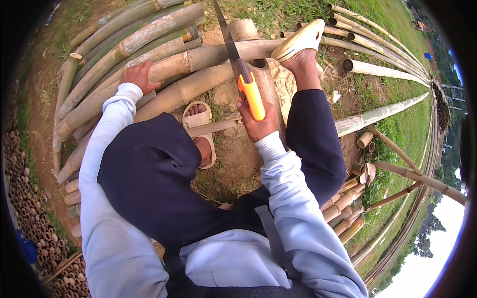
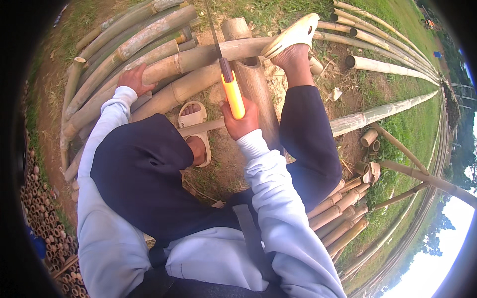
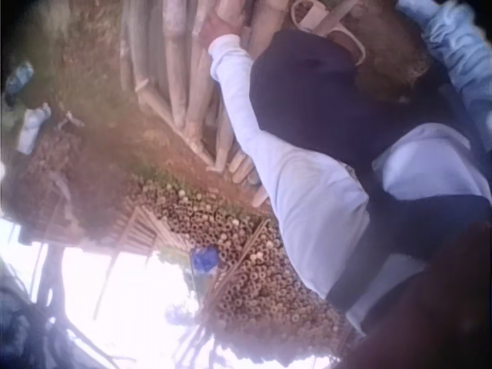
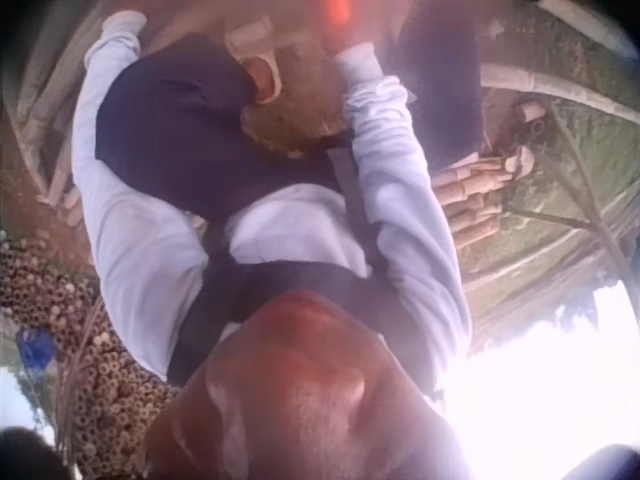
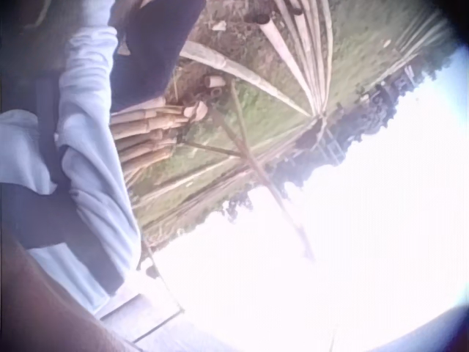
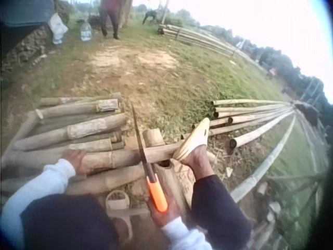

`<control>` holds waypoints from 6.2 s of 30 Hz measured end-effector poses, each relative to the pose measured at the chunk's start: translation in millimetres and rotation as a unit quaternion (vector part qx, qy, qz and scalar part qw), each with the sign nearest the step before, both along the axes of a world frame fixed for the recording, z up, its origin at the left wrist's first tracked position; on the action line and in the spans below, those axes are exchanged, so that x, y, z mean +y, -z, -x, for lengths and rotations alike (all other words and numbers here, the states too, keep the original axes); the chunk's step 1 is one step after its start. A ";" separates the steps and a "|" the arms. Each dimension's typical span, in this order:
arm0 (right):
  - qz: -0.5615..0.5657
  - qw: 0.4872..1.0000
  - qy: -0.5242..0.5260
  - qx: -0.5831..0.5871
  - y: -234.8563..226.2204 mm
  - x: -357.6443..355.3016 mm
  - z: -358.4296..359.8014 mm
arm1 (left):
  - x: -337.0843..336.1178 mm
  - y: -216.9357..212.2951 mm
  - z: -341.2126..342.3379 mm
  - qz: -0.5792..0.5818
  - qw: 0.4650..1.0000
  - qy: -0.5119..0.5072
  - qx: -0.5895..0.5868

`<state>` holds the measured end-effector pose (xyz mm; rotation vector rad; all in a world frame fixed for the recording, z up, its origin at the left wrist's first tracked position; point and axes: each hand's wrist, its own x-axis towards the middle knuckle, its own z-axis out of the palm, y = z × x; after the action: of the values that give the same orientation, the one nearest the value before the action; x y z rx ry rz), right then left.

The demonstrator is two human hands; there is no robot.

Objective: The person sits on the ground and uses a hand saw to cut bamboo poles into shorter sections. They repeatedly position a pole, saw through it, and move the cut piece aside.

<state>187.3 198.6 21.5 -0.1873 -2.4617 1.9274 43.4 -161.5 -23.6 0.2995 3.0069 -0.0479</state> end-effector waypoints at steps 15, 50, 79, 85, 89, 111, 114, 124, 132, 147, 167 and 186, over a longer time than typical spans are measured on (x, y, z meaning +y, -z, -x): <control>-0.005 1.000 0.024 -0.010 0.7 -9.4 9.3 | -0.2 11.7 -3.3 -0.017 0.997 0.032 0.064; 0.023 0.997 0.007 -0.078 1.6 2.7 -48.6 | -11.2 1.7 -7.2 -0.020 0.999 0.006 0.025; 0.014 1.000 0.014 -0.022 19.4 -6.3 12.6 | 7.4 -7.8 -3.5 -0.016 1.000 0.003 -0.018; -0.027 0.998 0.024 -0.057 -21.2 28.8 -189.4 | -10.2 8.1 -15.1 -0.027 0.999 0.005 0.038; -0.036 0.996 0.037 -0.068 -30.2 25.3 -175.7 | -2.7 0.7 -12.1 -0.014 0.999 -0.018 -0.030; -0.038 0.999 0.008 -0.033 2.5 -4.0 38.3 | 5.2 -1.6 -3.7 -0.024 1.000 0.008 0.004; -0.018 0.998 -0.004 -0.053 4.4 1.5 -16.4 | -8.7 -0.5 -5.7 -0.005 1.000 0.001 -0.012; -0.067 0.996 0.025 -0.058 -0.9 3.7 -48.2 | -1.5 6.3 -8.3 -0.031 1.000 0.004 0.002; -0.031 0.996 0.027 -0.082 -17.0 16.3 -120.7 | -9.3 0.0 -13.6 -0.030 0.999 0.004 0.025; -0.060 0.995 0.017 -0.076 -4.4 12.0 -73.4 | -5.0 -6.7 -12.2 -0.021 1.000 -0.009 -0.003; -0.066 0.988 0.026 -0.138 -58.7 30.8 -205.6 | -7.7 6.5 -15.5 -0.026 1.000 -0.012 0.008; -0.071 0.993 0.038 -0.089 -45.0 23.7 -188.8 | 0.0 -1.6 -13.6 -0.027 0.999 -0.018 -0.009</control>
<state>376.1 222.3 66.5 -0.4622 -2.6468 1.7685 57.0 -161.5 -22.0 0.2486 2.9991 0.0398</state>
